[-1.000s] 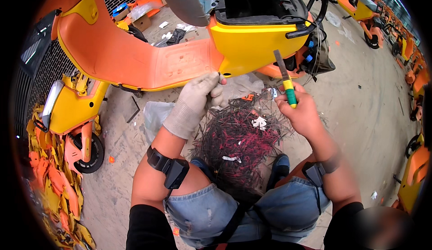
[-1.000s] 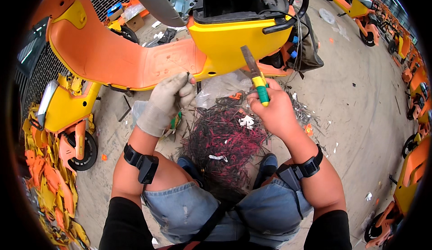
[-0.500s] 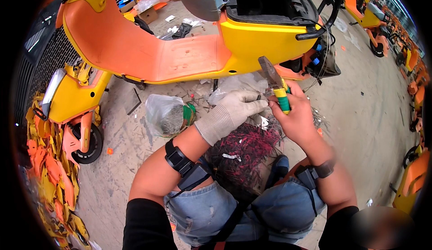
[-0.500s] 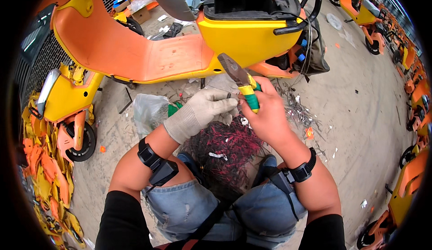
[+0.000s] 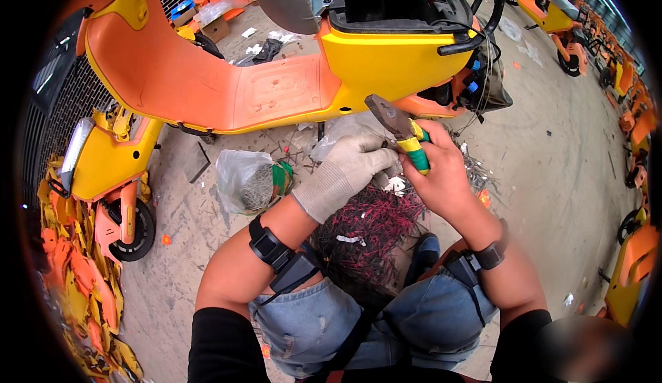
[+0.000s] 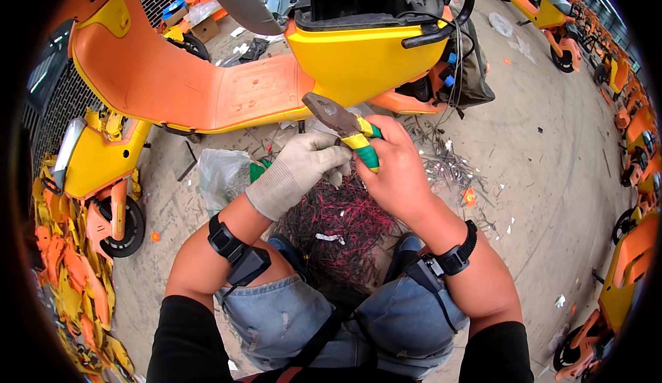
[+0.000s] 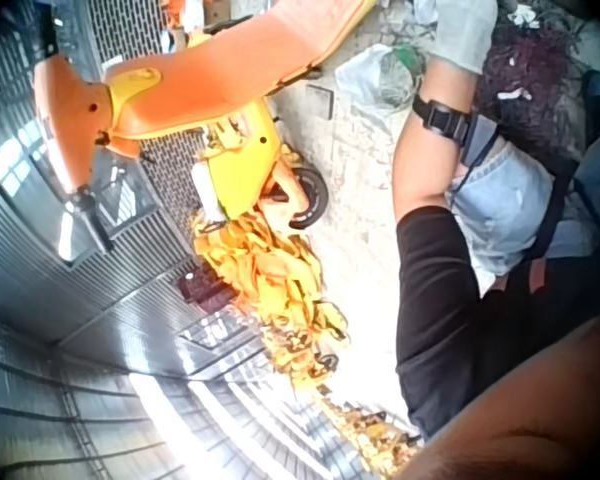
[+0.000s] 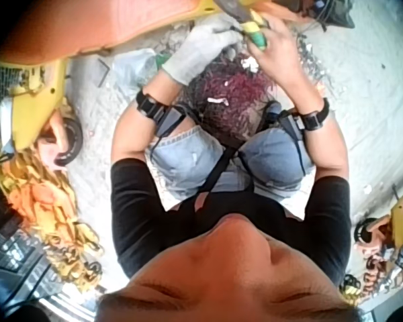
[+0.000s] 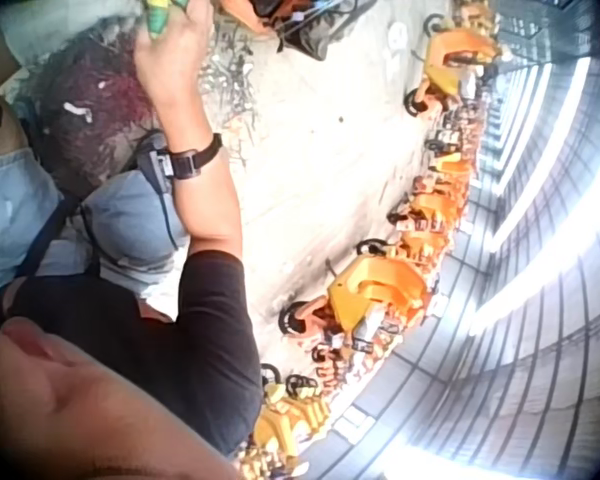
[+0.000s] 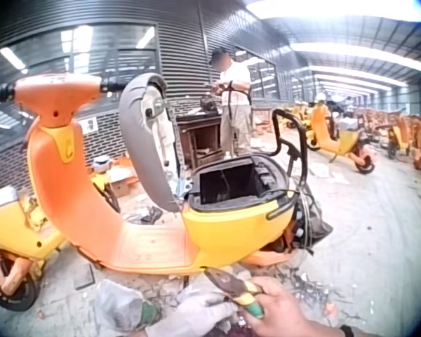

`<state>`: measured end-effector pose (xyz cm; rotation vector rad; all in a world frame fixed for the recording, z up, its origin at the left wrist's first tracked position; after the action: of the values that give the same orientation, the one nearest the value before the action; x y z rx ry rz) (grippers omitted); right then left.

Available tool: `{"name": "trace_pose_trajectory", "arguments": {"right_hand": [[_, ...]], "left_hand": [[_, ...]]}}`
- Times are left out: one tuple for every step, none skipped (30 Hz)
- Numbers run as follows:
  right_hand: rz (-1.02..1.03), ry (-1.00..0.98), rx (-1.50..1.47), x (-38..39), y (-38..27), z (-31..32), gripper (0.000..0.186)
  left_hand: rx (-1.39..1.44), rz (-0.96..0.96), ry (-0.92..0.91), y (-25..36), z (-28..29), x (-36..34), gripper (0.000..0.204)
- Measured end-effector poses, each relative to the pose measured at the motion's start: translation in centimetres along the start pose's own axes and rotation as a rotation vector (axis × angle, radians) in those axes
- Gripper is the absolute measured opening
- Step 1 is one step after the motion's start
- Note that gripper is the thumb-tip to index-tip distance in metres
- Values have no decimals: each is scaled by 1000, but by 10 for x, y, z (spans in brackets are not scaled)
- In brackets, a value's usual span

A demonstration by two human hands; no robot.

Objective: The person sits on the floor and uses pliers to strip the insulation off of various colored wires. They repeatedly pick up wire segments, cut the insulation, and pull the metal strands free, dropping the processed pieces into a growing pile on the ground.

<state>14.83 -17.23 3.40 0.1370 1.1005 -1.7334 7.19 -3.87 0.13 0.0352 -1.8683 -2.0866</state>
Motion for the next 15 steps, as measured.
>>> {"name": "trace_pose_trajectory", "arguments": {"right_hand": [[4,0,10,0,0,0,20],[0,-7,6,0,0,-1,20],[-4,-14,5,0,1,-1,20],[-8,-20,4,0,2,-1,20],[-13,-17,-11,0,1,-1,18],[-18,-17,-27,-1,0,-1,16],[-23,-16,-43,-1,0,-1,15],[-51,-31,-66,-2,0,-1,15],[-78,-45,-88,-1,1,-1,15],[-106,-60,-109,-1,3,-1,16],[-112,-61,-125,-1,4,0,15],[-118,-62,-141,0,6,0,15],[-125,-63,-157,0,7,0,15],[-143,-74,-162,1,9,0,16],[-163,-84,-167,2,11,0,17]], "left_hand": [[13,-1,4,1,0,1,22],[26,-1,8,2,1,2,22],[20,-5,9,3,1,2,21],[14,-8,11,3,2,2,21],[8,-12,13,4,3,3,21],[11,-8,15,4,4,3,20],[13,-4,17,5,4,3,20],[16,0,19,6,6,3,20],[-5,4,34,5,8,3,20],[-25,8,49,4,12,2,19],[-45,12,64,3,17,2,19],[-36,15,78,2,21,1,19],[-27,17,92,1,26,1,19],[-18,20,106,0,31,1,19],[-35,7,115,1,36,2,19]]}}
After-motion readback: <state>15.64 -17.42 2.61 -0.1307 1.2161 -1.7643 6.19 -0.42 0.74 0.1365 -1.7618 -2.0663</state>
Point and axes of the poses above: each hand's wrist, its own x-axis away from the middle knuckle, its own z-axis out of the back of the hand, y = z × x, the point moved 6 cm from there along -x, towards the middle knuckle, and after that the axes turned 4 degrees about -x, right-handed, at the moved point
